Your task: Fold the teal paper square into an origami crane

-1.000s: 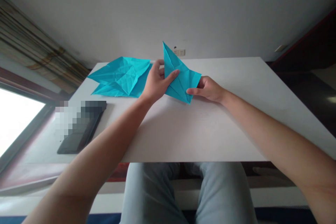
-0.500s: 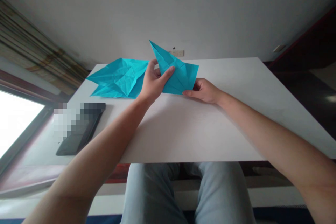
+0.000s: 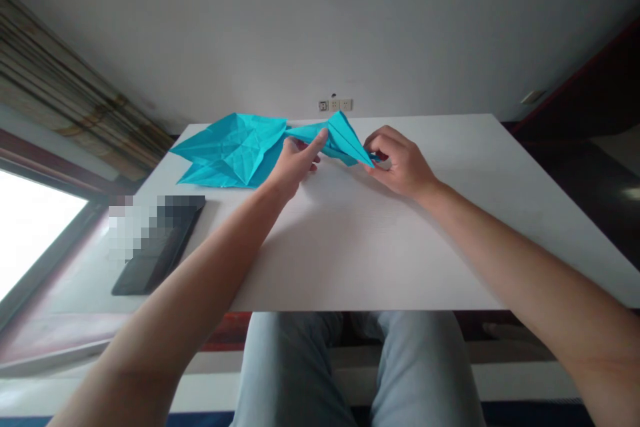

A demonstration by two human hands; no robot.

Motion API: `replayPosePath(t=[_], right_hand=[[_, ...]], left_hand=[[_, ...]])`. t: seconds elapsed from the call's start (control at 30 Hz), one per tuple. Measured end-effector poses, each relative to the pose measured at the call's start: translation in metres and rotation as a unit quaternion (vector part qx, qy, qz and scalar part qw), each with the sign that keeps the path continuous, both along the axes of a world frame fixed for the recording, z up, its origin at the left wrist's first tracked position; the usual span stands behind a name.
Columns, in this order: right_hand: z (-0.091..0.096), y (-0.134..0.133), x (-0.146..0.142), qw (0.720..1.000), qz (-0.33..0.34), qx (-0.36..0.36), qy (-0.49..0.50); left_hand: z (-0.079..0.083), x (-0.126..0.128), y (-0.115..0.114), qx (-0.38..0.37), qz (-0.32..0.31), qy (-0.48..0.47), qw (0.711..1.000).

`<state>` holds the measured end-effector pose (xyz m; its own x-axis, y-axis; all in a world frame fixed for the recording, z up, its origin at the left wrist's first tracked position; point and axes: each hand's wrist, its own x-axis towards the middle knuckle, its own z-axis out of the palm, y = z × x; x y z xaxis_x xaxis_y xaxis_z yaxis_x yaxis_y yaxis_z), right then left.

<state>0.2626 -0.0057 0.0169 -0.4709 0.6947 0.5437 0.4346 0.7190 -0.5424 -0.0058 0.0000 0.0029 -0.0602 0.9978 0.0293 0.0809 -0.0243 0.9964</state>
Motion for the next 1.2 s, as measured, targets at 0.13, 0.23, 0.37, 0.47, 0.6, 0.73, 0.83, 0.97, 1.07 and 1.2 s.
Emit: replayPosePath(t=[0.13, 0.23, 0.37, 0.47, 0.6, 0.73, 0.83, 0.97, 1.07, 1.2], right_hand=[[0.000, 0.000, -0.002, 0.999, 0.047, 0.014, -0.003], [-0.003, 0.005, -0.001, 0.996, 0.081, 0.034, -0.031], [-0.008, 0.009, 0.002, 0.991, 0.105, 0.042, -0.075], [-0.007, 0.006, 0.003, 0.986, 0.140, 0.048, -0.080], [-0.004, 0.002, 0.003, 0.990, 0.135, 0.008, -0.031], [-0.009, 0.009, -0.001, 0.994, 0.014, -0.069, 0.078], [-0.016, 0.015, -0.003, 0.974, 0.013, -0.197, 0.108], [-0.020, 0.016, -0.006, 0.951, 0.048, -0.287, 0.106], [-0.019, 0.014, -0.008, 0.944, 0.051, -0.298, 0.135], [-0.013, 0.012, -0.007, 0.943, 0.043, -0.301, 0.136]], left_hand=[[0.010, 0.004, -0.003, -0.032, -0.047, -0.059, 0.997], [0.017, 0.005, -0.004, -0.037, -0.068, -0.097, 0.992], [0.017, 0.005, -0.009, -0.078, -0.144, -0.115, 0.980], [0.012, 0.005, -0.014, -0.090, -0.127, -0.111, 0.981], [0.011, 0.003, -0.015, -0.094, -0.111, -0.120, 0.982], [0.014, 0.003, -0.016, -0.101, -0.122, -0.118, 0.980], [0.015, 0.005, -0.019, -0.119, -0.152, -0.112, 0.975], [0.013, 0.005, -0.021, -0.116, -0.172, -0.104, 0.973], [0.012, 0.004, -0.019, -0.097, -0.167, -0.100, 0.976], [0.012, 0.002, -0.016, -0.068, -0.155, -0.099, 0.980]])
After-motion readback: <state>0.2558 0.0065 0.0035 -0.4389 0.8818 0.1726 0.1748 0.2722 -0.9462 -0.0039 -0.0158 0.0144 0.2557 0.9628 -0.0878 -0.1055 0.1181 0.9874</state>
